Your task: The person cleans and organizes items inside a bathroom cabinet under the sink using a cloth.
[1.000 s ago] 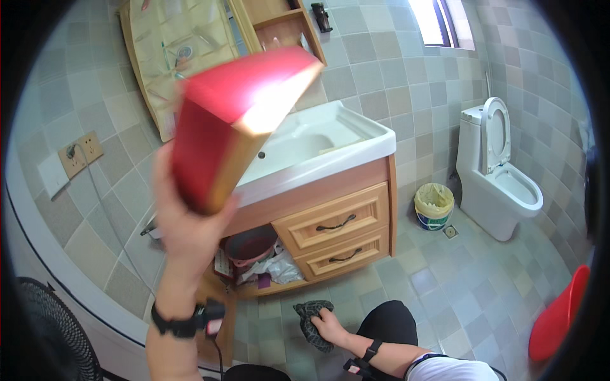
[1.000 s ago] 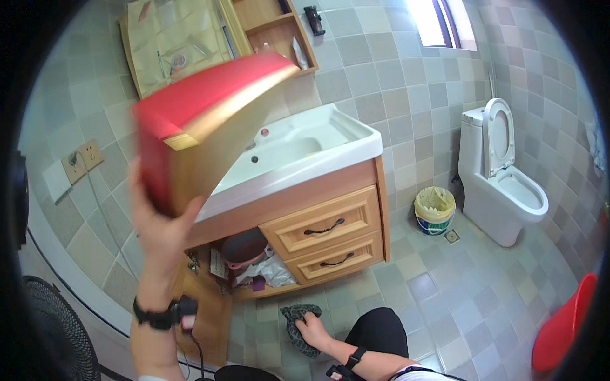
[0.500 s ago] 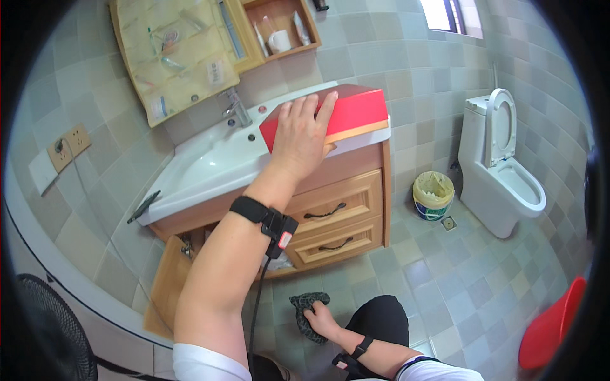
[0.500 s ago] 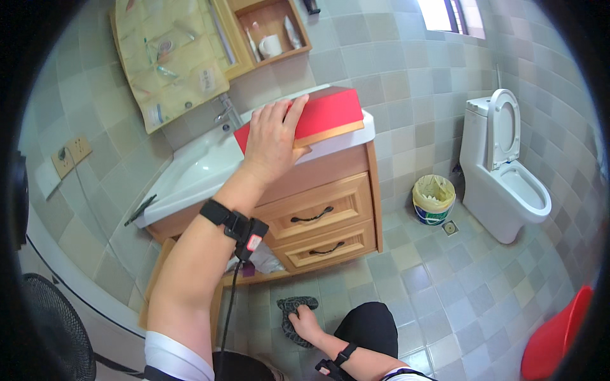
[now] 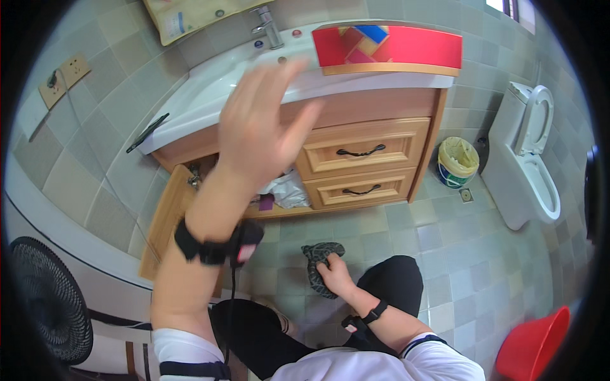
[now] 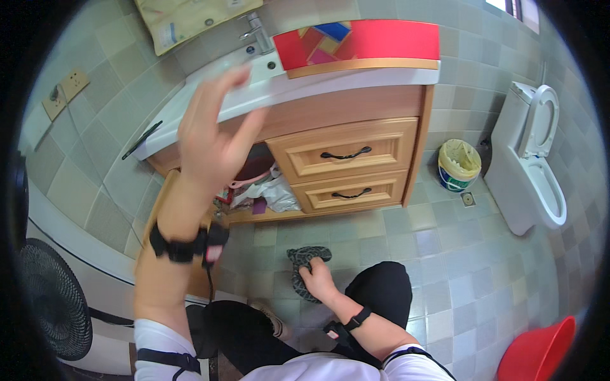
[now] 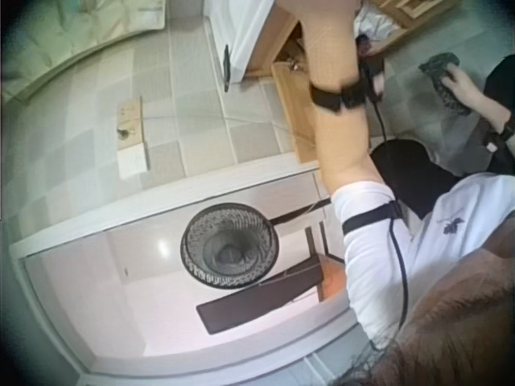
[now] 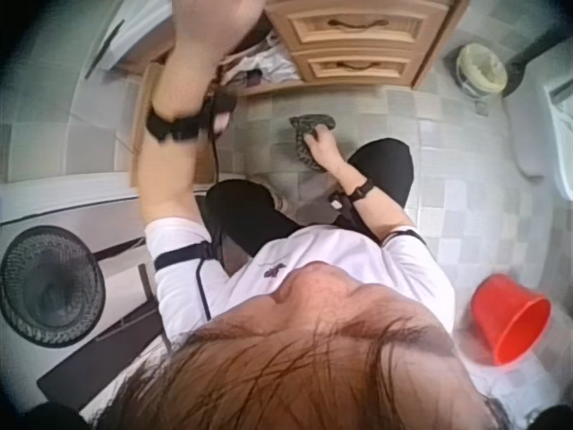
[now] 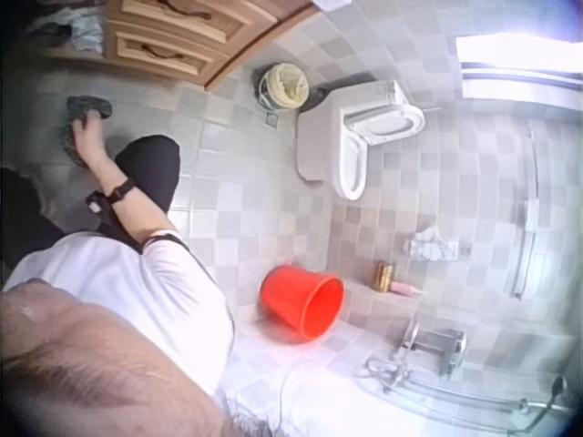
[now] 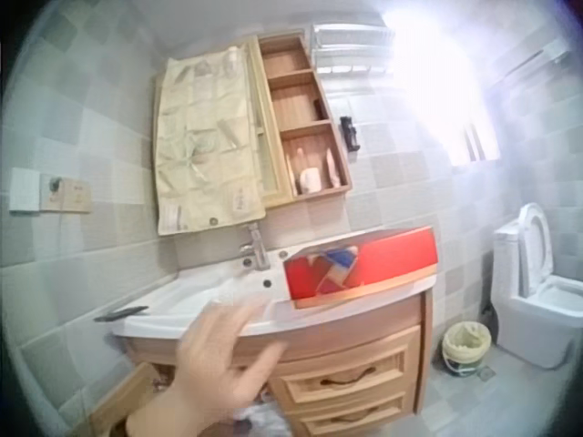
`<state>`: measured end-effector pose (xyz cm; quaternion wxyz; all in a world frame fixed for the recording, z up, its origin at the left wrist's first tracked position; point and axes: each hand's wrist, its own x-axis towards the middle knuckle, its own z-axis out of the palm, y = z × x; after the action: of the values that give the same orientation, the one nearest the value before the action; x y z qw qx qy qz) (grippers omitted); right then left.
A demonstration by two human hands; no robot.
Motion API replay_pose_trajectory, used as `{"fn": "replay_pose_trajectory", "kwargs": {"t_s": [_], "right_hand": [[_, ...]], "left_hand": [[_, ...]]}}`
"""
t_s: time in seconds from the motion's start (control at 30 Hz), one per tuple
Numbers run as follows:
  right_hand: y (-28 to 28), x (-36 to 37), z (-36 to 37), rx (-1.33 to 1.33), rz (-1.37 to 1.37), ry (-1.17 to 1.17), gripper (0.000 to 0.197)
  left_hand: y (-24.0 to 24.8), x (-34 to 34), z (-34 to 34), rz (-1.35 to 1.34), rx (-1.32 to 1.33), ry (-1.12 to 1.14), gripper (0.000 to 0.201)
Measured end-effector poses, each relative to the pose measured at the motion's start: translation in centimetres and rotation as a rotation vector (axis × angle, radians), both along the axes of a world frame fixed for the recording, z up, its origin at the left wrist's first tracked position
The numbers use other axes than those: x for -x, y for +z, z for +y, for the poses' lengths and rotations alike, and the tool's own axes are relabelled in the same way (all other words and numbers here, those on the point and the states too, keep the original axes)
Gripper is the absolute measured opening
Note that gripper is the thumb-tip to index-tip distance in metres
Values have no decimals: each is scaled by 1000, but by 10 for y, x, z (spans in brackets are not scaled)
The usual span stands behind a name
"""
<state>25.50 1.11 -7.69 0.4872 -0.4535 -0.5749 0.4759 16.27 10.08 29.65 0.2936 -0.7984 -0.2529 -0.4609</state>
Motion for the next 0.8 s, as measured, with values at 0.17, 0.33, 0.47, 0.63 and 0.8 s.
{"fn": "replay_pose_trajectory", "kwargs": {"t_s": [0.17,0.33,0.47,0.63,0.8], "right_hand": [[6,3,-2,187,169,123,22],[48,21,9,363,294,228,22],[59,34,42,67,-30,289,24],[87,51,62,-41,-61,401,23],[64,56,55,129,-145,395,21]], "left_hand": [[-147,109,-55,-634,774,45,19],[-266,203,-67,-1324,1522,205,25],[-291,230,-31,-1582,1502,156,30],[-305,247,46,-1696,1344,48,34],[-333,291,134,-1730,1273,168,37]]}}
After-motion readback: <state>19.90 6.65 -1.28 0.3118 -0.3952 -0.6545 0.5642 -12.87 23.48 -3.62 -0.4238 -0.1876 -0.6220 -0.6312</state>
